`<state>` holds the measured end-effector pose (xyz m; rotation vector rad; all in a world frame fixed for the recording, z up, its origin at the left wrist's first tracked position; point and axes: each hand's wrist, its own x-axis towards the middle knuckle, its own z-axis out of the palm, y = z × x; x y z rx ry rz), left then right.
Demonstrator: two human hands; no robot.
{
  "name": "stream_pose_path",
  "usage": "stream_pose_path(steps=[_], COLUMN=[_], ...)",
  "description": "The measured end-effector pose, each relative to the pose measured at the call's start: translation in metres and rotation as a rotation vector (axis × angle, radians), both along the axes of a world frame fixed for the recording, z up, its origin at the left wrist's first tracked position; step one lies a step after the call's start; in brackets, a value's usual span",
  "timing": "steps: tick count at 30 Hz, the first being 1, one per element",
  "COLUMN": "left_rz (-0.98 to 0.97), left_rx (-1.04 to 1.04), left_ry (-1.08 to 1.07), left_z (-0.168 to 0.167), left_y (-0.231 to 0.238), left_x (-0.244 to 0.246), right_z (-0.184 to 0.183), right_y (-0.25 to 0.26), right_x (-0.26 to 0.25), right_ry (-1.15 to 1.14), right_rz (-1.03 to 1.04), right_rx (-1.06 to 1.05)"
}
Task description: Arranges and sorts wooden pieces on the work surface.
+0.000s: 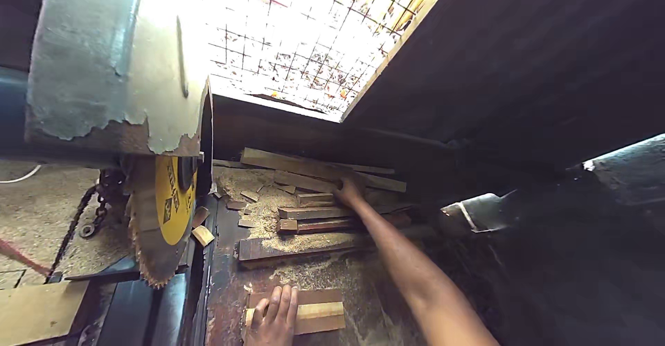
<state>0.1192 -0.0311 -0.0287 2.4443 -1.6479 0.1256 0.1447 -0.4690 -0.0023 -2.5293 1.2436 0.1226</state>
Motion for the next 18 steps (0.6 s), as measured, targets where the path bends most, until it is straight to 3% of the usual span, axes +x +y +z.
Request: stream_pose_path(steps=[3,11,15,18], left_rz=[0.008,0.026,0.042,0.045], left_rx=[-0.005,-0.020,-0.036,-0.053], left_ry=[-0.007,-0.021,-0.040,-0.040], left_z=[-0.003,-0.004,-0.007,-0.010], left_y=[0.001,0.000,-0.002,-0.004], left_x=[-0.001,-0.001,-0.004,-0.004], right_z=[0.006,0.014,0.024,0.041], right_y=[0.008,0.005,0.022,0.041], right_x=[0.020,0.051,0.045,0.026], right_ry=[0.076,0.256,0.137,-0.005], right_rz=[0.190,0.249,0.448,0.564], right_rx=[0.038,0.094,-0.131,-0.424])
